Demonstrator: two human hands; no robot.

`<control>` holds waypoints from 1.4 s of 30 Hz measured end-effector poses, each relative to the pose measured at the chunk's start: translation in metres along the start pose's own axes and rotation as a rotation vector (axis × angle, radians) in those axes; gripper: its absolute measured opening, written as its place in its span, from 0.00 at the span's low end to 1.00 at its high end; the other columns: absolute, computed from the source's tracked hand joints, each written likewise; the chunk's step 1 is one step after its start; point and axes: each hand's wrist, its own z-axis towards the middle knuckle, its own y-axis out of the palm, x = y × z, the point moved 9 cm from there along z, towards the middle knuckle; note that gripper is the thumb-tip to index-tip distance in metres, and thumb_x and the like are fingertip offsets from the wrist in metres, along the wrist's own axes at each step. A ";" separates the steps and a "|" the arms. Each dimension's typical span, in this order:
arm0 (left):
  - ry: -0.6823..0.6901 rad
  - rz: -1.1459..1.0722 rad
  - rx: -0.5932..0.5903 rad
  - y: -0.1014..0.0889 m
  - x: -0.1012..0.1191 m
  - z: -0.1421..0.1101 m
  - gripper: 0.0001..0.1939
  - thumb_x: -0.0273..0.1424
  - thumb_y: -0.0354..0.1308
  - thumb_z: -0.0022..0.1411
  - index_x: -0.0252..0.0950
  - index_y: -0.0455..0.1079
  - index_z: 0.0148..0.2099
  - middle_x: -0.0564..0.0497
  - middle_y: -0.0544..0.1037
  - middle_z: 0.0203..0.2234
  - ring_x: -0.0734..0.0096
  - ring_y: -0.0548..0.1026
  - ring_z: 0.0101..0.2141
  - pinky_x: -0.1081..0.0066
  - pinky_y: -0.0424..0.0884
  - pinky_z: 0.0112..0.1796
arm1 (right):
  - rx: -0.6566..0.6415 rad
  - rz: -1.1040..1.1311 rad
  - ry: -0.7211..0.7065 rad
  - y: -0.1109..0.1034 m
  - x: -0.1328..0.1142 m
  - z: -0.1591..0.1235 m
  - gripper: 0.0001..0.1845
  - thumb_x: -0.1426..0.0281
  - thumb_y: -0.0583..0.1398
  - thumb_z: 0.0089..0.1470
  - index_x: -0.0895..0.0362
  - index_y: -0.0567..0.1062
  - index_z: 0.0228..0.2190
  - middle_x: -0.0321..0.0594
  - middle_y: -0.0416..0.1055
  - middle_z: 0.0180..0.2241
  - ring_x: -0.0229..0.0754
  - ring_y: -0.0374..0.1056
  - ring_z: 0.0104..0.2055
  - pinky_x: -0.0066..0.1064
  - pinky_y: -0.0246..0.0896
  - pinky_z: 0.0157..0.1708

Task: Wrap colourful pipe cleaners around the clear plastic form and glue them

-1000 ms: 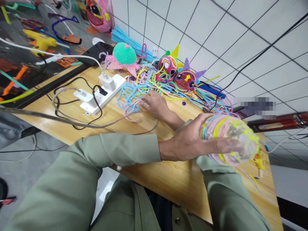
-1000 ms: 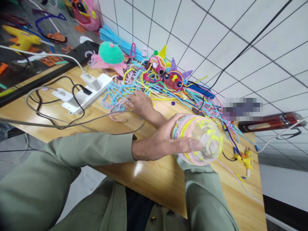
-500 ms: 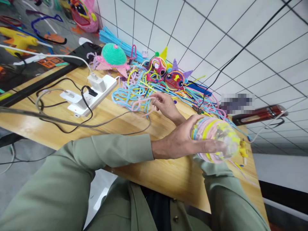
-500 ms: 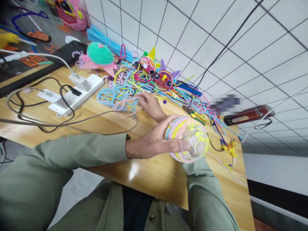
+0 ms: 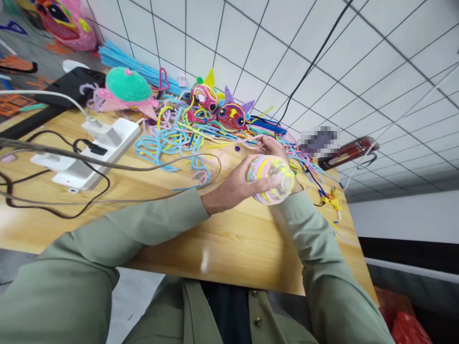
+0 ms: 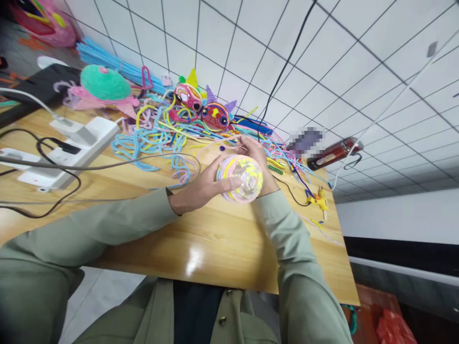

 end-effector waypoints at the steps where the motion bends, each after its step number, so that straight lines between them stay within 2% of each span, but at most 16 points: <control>1: -0.026 0.027 0.004 -0.005 -0.010 0.002 0.36 0.50 0.74 0.65 0.37 0.66 0.65 0.41 0.80 0.57 0.48 0.80 0.57 0.53 0.80 0.58 | 0.075 0.062 0.005 -0.015 0.001 -0.004 0.30 0.36 0.62 0.59 0.49 0.76 0.39 0.36 0.81 0.34 0.40 0.80 0.34 0.30 0.73 0.29; 4: -0.054 0.127 0.045 -0.022 -0.036 0.007 0.36 0.51 0.73 0.65 0.37 0.68 0.65 0.42 0.79 0.56 0.52 0.80 0.54 0.54 0.80 0.56 | 0.285 0.272 0.042 -0.048 0.005 -0.019 0.27 0.41 0.70 0.51 0.48 0.75 0.38 0.33 0.80 0.33 0.40 0.81 0.35 0.28 0.73 0.28; 7: -0.071 0.255 0.070 -0.037 -0.058 0.009 0.38 0.53 0.72 0.63 0.36 0.68 0.64 0.42 0.79 0.54 0.52 0.79 0.52 0.53 0.79 0.55 | 0.268 0.252 0.113 -0.048 0.007 -0.030 0.25 0.45 0.73 0.48 0.48 0.77 0.37 0.33 0.80 0.32 0.40 0.81 0.34 0.26 0.72 0.27; 9: -0.051 0.383 0.124 -0.049 -0.063 0.011 0.38 0.54 0.72 0.62 0.36 0.69 0.63 0.41 0.78 0.54 0.50 0.78 0.53 0.51 0.77 0.58 | 0.240 0.207 0.148 -0.043 0.006 -0.035 0.23 0.48 0.74 0.46 0.50 0.80 0.36 0.33 0.80 0.32 0.38 0.80 0.32 0.25 0.69 0.26; 12: 0.116 0.504 0.343 -0.072 -0.045 0.011 0.36 0.51 0.72 0.62 0.35 0.68 0.62 0.38 0.76 0.60 0.48 0.75 0.61 0.50 0.72 0.66 | 0.243 0.186 0.132 -0.037 0.000 -0.036 0.19 0.53 0.75 0.44 0.52 0.82 0.33 0.33 0.79 0.30 0.35 0.76 0.29 0.23 0.65 0.24; 14: 0.215 0.515 0.500 -0.085 -0.030 0.007 0.36 0.50 0.71 0.64 0.36 0.66 0.64 0.38 0.75 0.61 0.49 0.74 0.62 0.51 0.71 0.67 | 0.246 0.166 0.116 -0.032 -0.003 -0.033 0.17 0.55 0.75 0.44 0.52 0.83 0.32 0.34 0.80 0.29 0.35 0.75 0.28 0.23 0.64 0.25; 17: 0.276 0.485 0.575 -0.090 -0.016 0.003 0.37 0.53 0.71 0.65 0.37 0.64 0.64 0.39 0.77 0.59 0.51 0.77 0.59 0.53 0.73 0.65 | 0.242 0.150 0.109 -0.021 -0.003 -0.025 0.17 0.54 0.73 0.45 0.53 0.84 0.32 0.35 0.82 0.31 0.36 0.74 0.29 0.25 0.64 0.26; 19: 0.293 0.455 0.522 -0.081 -0.012 0.003 0.40 0.56 0.71 0.65 0.36 0.63 0.65 0.38 0.76 0.60 0.50 0.77 0.61 0.53 0.74 0.65 | 0.245 0.155 0.106 -0.013 -0.001 -0.020 0.18 0.52 0.72 0.46 0.52 0.84 0.33 0.35 0.82 0.32 0.36 0.74 0.29 0.26 0.65 0.27; 21: 0.274 0.421 0.419 -0.068 -0.014 0.003 0.43 0.57 0.71 0.64 0.35 0.62 0.67 0.37 0.76 0.62 0.49 0.77 0.62 0.53 0.74 0.66 | 0.252 0.156 0.090 -0.006 0.001 -0.015 0.19 0.52 0.71 0.47 0.52 0.83 0.34 0.34 0.81 0.31 0.37 0.73 0.29 0.28 0.67 0.29; 26: 0.278 0.380 0.253 -0.040 -0.016 -0.002 0.42 0.52 0.74 0.64 0.35 0.63 0.68 0.35 0.75 0.65 0.45 0.76 0.64 0.49 0.73 0.67 | 0.210 0.155 0.066 0.004 0.002 -0.007 0.18 0.52 0.72 0.48 0.52 0.81 0.31 0.37 0.83 0.35 0.42 0.76 0.34 0.34 0.74 0.35; 29: 0.281 0.382 0.163 -0.028 -0.021 -0.003 0.42 0.50 0.75 0.64 0.34 0.64 0.68 0.35 0.76 0.64 0.44 0.76 0.64 0.48 0.73 0.67 | 0.263 0.203 0.073 -0.010 0.003 -0.006 0.19 0.51 0.73 0.48 0.51 0.82 0.36 0.36 0.82 0.35 0.42 0.79 0.35 0.30 0.72 0.30; 33: 0.184 0.486 0.082 -0.023 -0.041 0.000 0.40 0.50 0.76 0.60 0.36 0.68 0.66 0.37 0.78 0.60 0.44 0.78 0.61 0.47 0.75 0.65 | 0.327 0.266 0.020 -0.043 -0.002 -0.013 0.19 0.51 0.72 0.53 0.49 0.83 0.41 0.36 0.83 0.39 0.42 0.82 0.37 0.27 0.73 0.28; 37: 0.156 0.617 0.012 -0.026 -0.059 0.002 0.41 0.49 0.75 0.61 0.33 0.67 0.67 0.33 0.76 0.62 0.42 0.76 0.63 0.44 0.73 0.68 | 0.349 0.198 -0.016 -0.069 -0.011 -0.039 0.17 0.50 0.67 0.58 0.49 0.81 0.40 0.38 0.84 0.42 0.44 0.83 0.38 0.30 0.75 0.27; 40: 0.156 0.693 -0.117 -0.020 -0.070 -0.002 0.43 0.47 0.75 0.61 0.33 0.65 0.69 0.32 0.75 0.64 0.40 0.74 0.65 0.42 0.71 0.70 | 0.394 0.234 0.062 -0.075 -0.008 -0.073 0.17 0.52 0.70 0.54 0.50 0.80 0.38 0.39 0.85 0.43 0.40 0.81 0.33 0.27 0.72 0.25; 42: 0.172 0.716 -0.145 -0.019 -0.071 -0.005 0.42 0.48 0.74 0.63 0.34 0.65 0.70 0.32 0.75 0.65 0.39 0.74 0.66 0.42 0.71 0.70 | 0.418 0.343 0.151 -0.073 -0.001 -0.098 0.16 0.56 0.73 0.51 0.51 0.80 0.36 0.38 0.86 0.41 0.37 0.80 0.31 0.24 0.71 0.24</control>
